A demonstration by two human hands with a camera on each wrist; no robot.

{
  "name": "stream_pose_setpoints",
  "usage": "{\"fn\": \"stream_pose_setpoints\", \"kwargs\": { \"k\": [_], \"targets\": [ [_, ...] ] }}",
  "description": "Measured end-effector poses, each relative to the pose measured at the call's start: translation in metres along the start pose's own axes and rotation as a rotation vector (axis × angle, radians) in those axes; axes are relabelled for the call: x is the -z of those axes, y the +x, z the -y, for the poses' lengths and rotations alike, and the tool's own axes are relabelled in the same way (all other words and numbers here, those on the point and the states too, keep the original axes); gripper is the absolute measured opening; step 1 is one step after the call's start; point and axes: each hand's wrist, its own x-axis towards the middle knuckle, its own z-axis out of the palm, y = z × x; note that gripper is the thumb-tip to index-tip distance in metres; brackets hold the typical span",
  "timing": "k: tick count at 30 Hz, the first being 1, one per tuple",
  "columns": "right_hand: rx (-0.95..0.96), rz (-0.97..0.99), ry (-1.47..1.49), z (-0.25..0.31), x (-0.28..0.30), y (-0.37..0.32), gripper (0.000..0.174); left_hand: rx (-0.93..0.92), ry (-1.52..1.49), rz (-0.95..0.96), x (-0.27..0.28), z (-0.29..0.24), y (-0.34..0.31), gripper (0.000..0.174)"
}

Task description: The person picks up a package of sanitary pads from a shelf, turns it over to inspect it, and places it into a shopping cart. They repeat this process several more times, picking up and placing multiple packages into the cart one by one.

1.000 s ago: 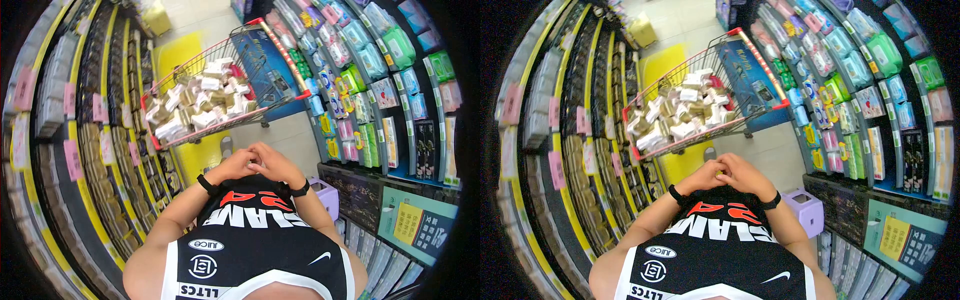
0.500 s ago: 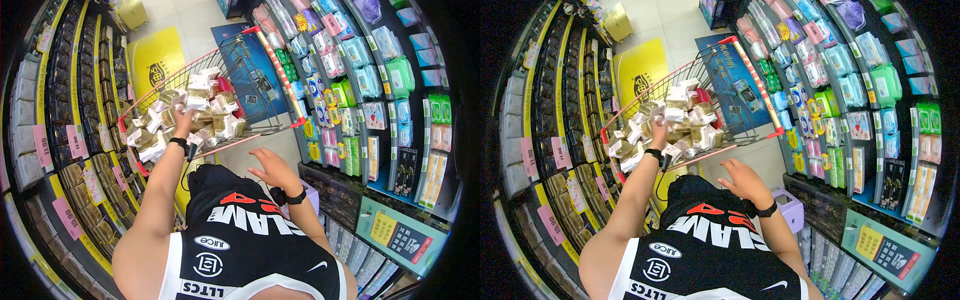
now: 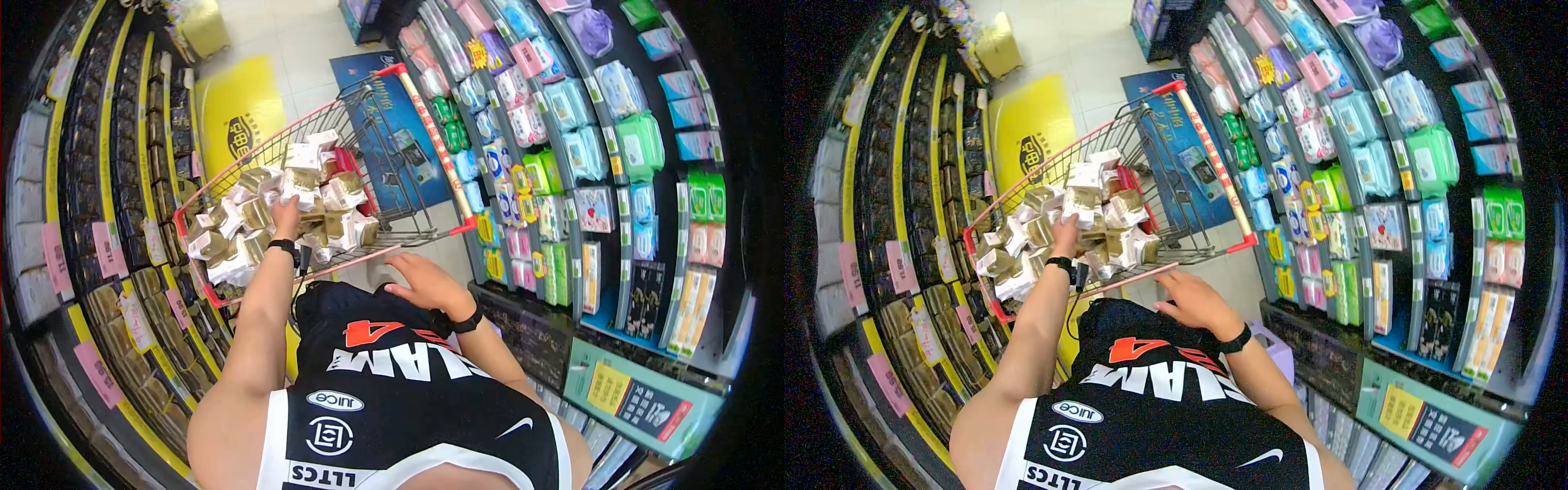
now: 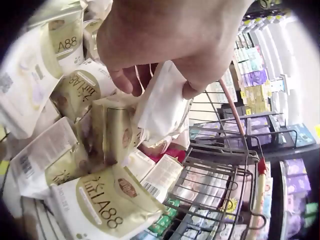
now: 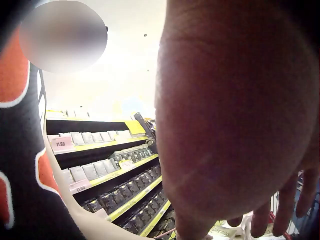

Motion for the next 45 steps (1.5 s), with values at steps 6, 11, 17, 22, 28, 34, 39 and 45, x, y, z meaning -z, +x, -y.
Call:
{"fn": "stream_pose_setpoints", "kwargs": {
  "k": [6, 11, 17, 22, 28, 34, 39, 45],
  "targets": [
    [0.195, 0.110, -0.025, -0.045, 0.021, 0.016, 0.055, -0.535, 0.114, -0.056, 0.003, -0.077, -0.117, 0.050],
    [0.380, -0.064, 0.111, -0.080, 0.045, 0.043, 0.098, -1.041, 0.243, -0.133, -0.028, -0.160, -0.263, 0.057],
    [0.523, 0.128, 0.557, -0.088, 0.073, 0.051, 0.130, -1.076, 0.254, -0.151, -0.086, -0.146, -0.366, 0.078],
    [0.531, 0.455, 0.654, -0.083, 0.059, 0.039, 0.123, -0.991, 0.357, -0.173, -0.079, -0.147, -0.405, 0.115],
    [0.749, 0.373, 0.413, -0.053, 0.030, 0.016, 0.124, -0.929, 0.343, -0.241, -0.063, -0.133, -0.459, 0.127],
    [0.788, 0.382, 0.376, -0.019, 0.012, -0.026, 0.124, -0.998, 0.159, -0.360, -0.034, -0.091, -0.498, 0.118],
    [0.797, 0.439, 0.401, 0.018, -0.035, -0.072, 0.125, -1.084, 0.150, -0.409, 0.010, -0.063, -0.559, 0.115],
    [0.909, 0.639, 0.238, 0.059, -0.094, -0.123, 0.129, -1.006, 0.097, -0.564, 0.042, 0.002, -0.634, 0.113]
  ]
}}
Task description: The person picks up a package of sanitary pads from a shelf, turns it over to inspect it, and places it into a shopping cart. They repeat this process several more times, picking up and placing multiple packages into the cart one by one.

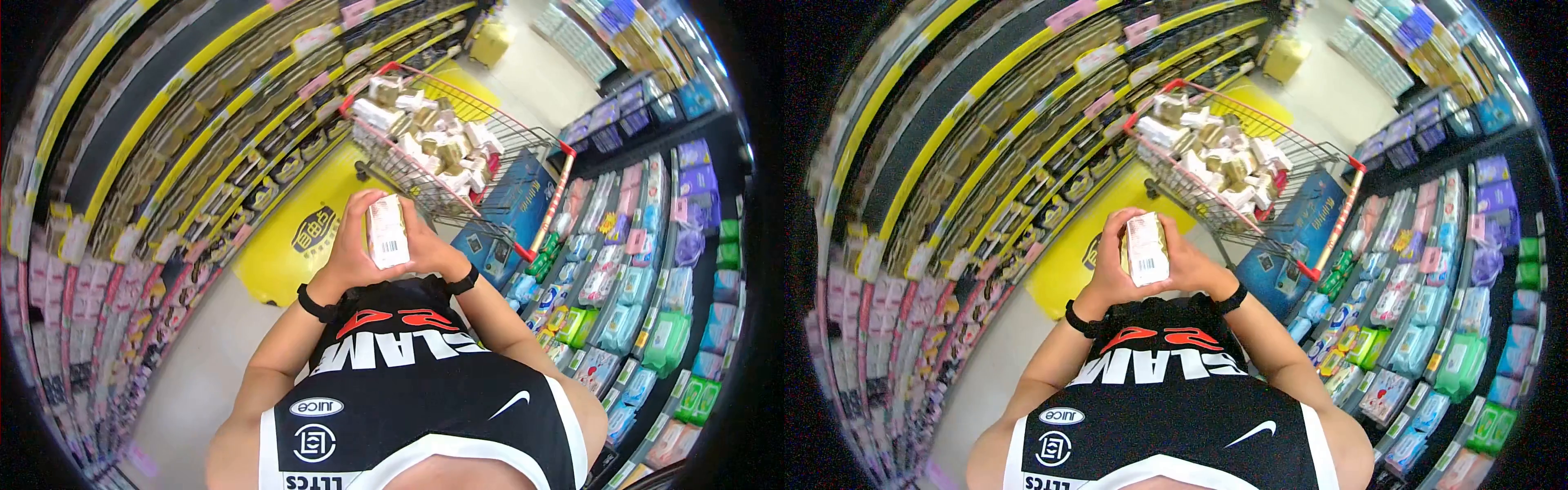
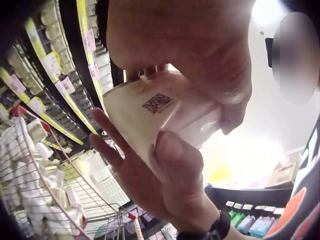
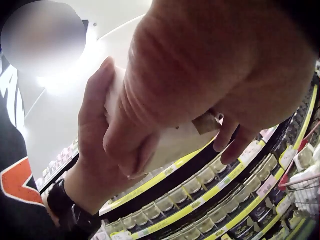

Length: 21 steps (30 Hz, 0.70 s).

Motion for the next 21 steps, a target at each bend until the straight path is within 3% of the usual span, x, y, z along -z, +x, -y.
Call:
{"fn": "stream_pose_setpoints", "kwargs": {
  "k": [2, 5, 12, 21],
  "targets": [
    [-0.045, 0.091, -0.018, 0.012, -0.018, 0.013, 0.128, 0.027, 0.010, -0.055, 0.021, 0.000, -0.021, 0.113],
    [0.174, 0.103, -0.077, 0.020, -0.052, 0.035, 0.125, 0.073, 0.005, -0.162, 0.050, -0.005, -0.047, 0.111],
    [0.426, 0.179, -0.208, 0.040, -0.130, 0.082, 0.116, 0.105, 0.178, -0.186, 0.130, -0.033, -0.087, 0.100],
    [0.310, 0.374, 0.161, 0.087, -0.164, 0.140, 0.111, 0.108, 0.207, -0.376, 0.183, -0.023, -0.120, 0.095]
  ]
}}
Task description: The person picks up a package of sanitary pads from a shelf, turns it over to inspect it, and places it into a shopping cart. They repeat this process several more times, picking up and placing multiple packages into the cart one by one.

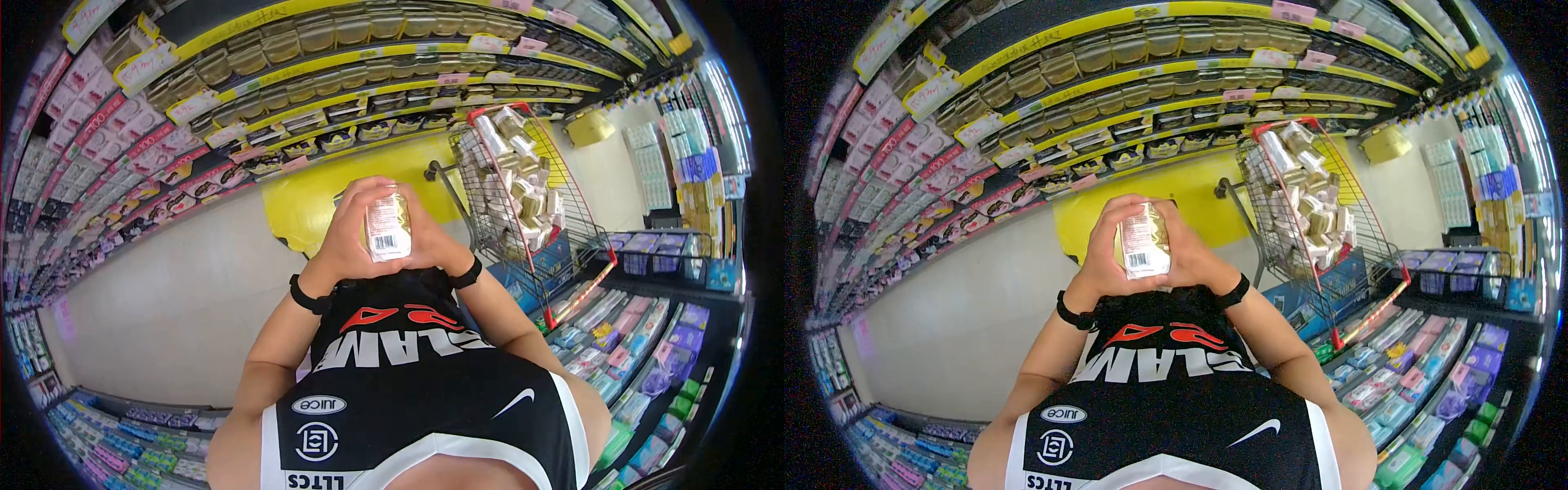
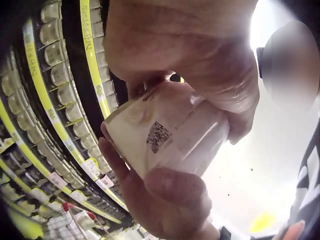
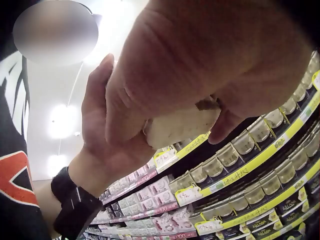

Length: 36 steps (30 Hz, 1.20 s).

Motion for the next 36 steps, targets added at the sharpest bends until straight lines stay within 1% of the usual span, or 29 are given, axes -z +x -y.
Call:
{"fn": "stream_pose_setpoints", "kwargs": {
  "k": [2, 8, 11, 14, 17, 18, 19, 21, 22, 24, 25, 26, 27, 28, 29, 32, 33, 35, 36],
  "targets": [
    [0.041, 0.018, 0.021, -0.001, 0.003, 0.015, 0.112, 0.047, -0.029, -0.029, 0.007, 0.012, 0.000, 0.097],
    [-0.051, 0.094, 0.202, -0.042, 0.007, 0.052, 0.116, 0.097, 0.037, -0.034, 0.026, 0.036, 0.023, 0.094],
    [0.000, 0.095, 0.195, -0.066, 0.014, 0.080, 0.116, 0.151, 0.095, -0.026, 0.035, 0.042, 0.048, 0.093],
    [0.018, 0.173, 0.093, -0.066, 0.040, 0.122, 0.116, 0.156, 0.150, -0.017, 0.051, 0.058, 0.074, 0.094],
    [0.090, 0.175, 0.144, -0.083, 0.059, 0.161, 0.118, 0.150, 0.236, -0.058, 0.069, 0.070, 0.102, 0.096],
    [0.085, 0.215, 0.167, -0.080, 0.071, 0.176, 0.120, 0.168, 0.233, -0.071, 0.074, 0.073, 0.111, 0.096],
    [-0.031, 0.218, 0.326, -0.074, 0.077, 0.183, 0.118, 0.161, 0.264, -0.076, 0.080, 0.077, 0.118, 0.097],
    [-0.074, 0.305, 0.736, -0.084, 0.093, 0.206, 0.114, 0.183, 0.295, -0.089, 0.086, 0.080, 0.130, 0.098],
    [-0.021, 0.313, 0.860, -0.092, 0.095, 0.218, 0.101, 0.169, 0.300, -0.116, 0.088, 0.080, 0.134, 0.099],
    [-0.033, 0.296, 0.808, -0.102, 0.099, 0.247, 0.092, 0.139, 0.310, -0.166, 0.091, 0.079, 0.142, 0.100],
    [-0.043, 0.284, 0.783, -0.103, 0.098, 0.259, 0.088, 0.138, 0.334, -0.195, 0.093, 0.079, 0.144, 0.098],
    [-0.090, 0.273, 0.943, -0.101, 0.096, 0.266, 0.080, 0.138, 0.354, -0.222, 0.093, 0.077, 0.145, 0.096],
    [-0.161, 0.287, 1.050, -0.086, 0.099, 0.276, 0.081, 0.135, 0.369, -0.248, 0.095, 0.077, 0.146, 0.094],
    [-0.190, 0.358, 1.062, -0.083, 0.102, 0.284, 0.077, 0.131, 0.417, -0.271, 0.097, 0.078, 0.146, 0.095],
    [-0.217, 0.426, 1.068, -0.081, 0.105, 0.292, 0.074, 0.122, 0.433, -0.300, 0.099, 0.080, 0.145, 0.096],
    [-0.112, 0.441, 0.676, -0.071, 0.102, 0.319, 0.073, 0.086, 0.510, -0.357, 0.112, 0.091, 0.138, 0.101],
    [-0.099, 0.457, 0.597, -0.062, 0.103, 0.328, 0.070, 0.070, 0.522, -0.359, 0.119, 0.096, 0.136, 0.102],
    [-0.080, 0.478, 0.440, -0.029, 0.111, 0.343, 0.064, 0.038, 0.542, -0.354, 0.135, 0.104, 0.134, 0.102],
    [-0.014, 0.422, 0.398, -0.011, 0.114, 0.350, 0.059, 0.011, 0.625, -0.357, 0.144, 0.105, 0.136, 0.108]
  ]
}}
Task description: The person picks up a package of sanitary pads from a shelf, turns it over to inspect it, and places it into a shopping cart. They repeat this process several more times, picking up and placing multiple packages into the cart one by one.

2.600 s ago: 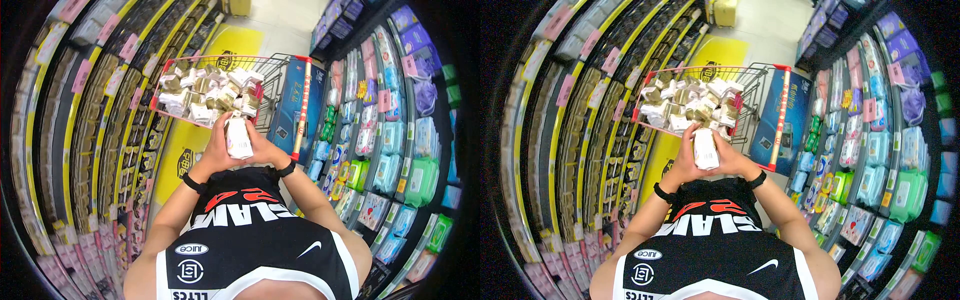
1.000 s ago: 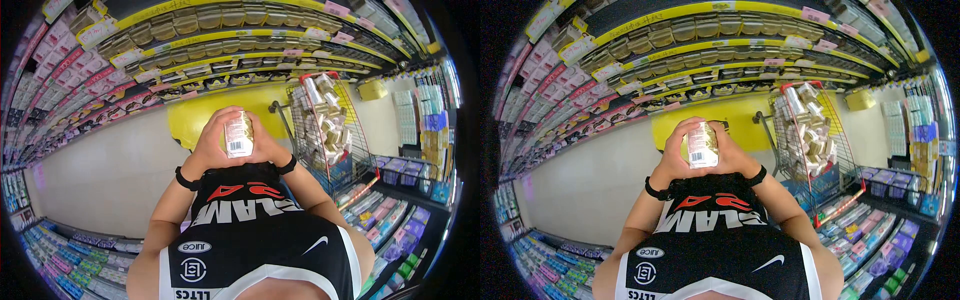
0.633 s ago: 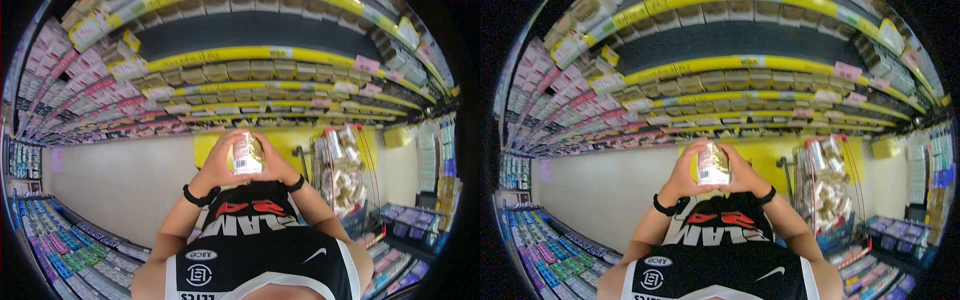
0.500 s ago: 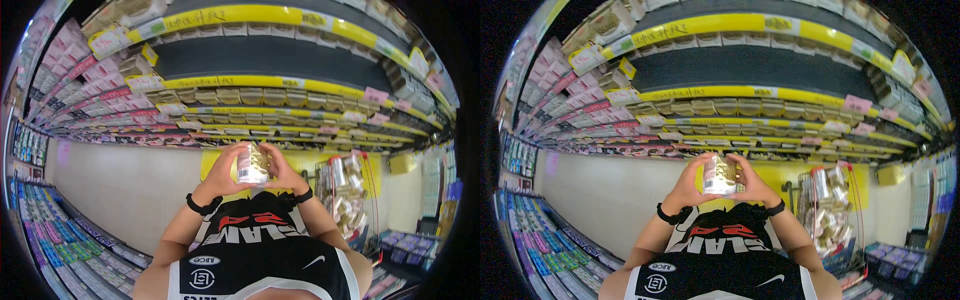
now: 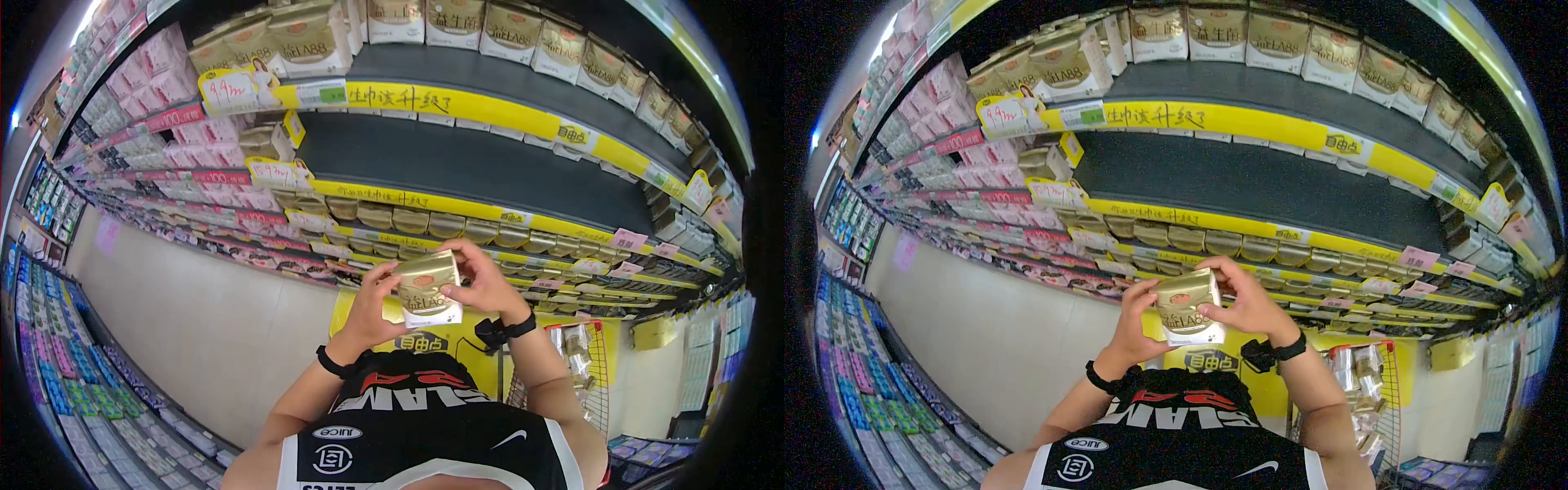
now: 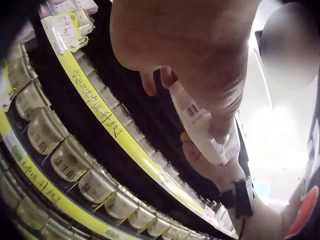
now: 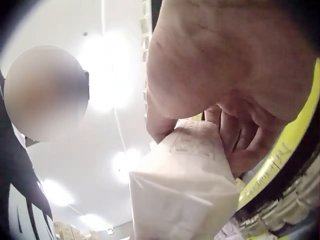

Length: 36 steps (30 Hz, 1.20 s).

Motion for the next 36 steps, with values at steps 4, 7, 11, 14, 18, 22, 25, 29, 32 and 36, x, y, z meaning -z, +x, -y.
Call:
{"fn": "stream_pose_setpoints", "kwargs": {
  "k": [4, 7, 11, 14, 18, 22, 25, 29, 32, 36],
  "targets": [
    [0.373, -0.203, -0.267, 0.065, 0.015, 0.029, 0.063, 0.002, -0.073, -0.229, 0.017, 0.033, 0.009, 0.100],
    [0.549, -0.370, -0.279, 0.126, 0.031, 0.053, 0.062, 0.031, -0.096, -0.128, 0.036, 0.061, 0.009, 0.089],
    [0.734, -0.549, -0.570, 0.196, 0.050, 0.107, 0.054, 0.005, -0.166, -0.011, 0.052, 0.093, 0.004, 0.081],
    [0.662, -0.457, -0.660, 0.219, 0.071, 0.150, 0.050, 0.026, -0.212, 0.031, 0.062, 0.110, 0.000, 0.074],
    [0.601, -0.394, -0.890, 0.224, 0.085, 0.194, 0.044, 0.073, -0.254, 0.085, 0.074, 0.125, -0.005, 0.066],
    [0.519, -0.395, -0.990, 0.223, 0.083, 0.216, 0.044, 0.103, -0.311, 0.145, 0.079, 0.140, -0.010, 0.060],
    [0.482, -0.441, -1.011, 0.218, 0.088, 0.225, 0.044, 0.106, -0.347, 0.195, 0.087, 0.145, -0.003, 0.055],
    [0.498, -0.507, -1.289, 0.220, 0.088, 0.228, 0.041, 0.093, -0.376, 0.246, 0.095, 0.156, -0.002, 0.053],
    [0.458, -0.627, -1.448, 0.219, 0.079, 0.229, 0.042, 0.072, -0.360, 0.269, 0.098, 0.164, -0.003, 0.052],
    [0.419, -0.658, -1.449, 0.219, 0.067, 0.233, 0.043, 0.050, -0.350, 0.304, 0.101, 0.167, -0.004, 0.052]
  ]
}}
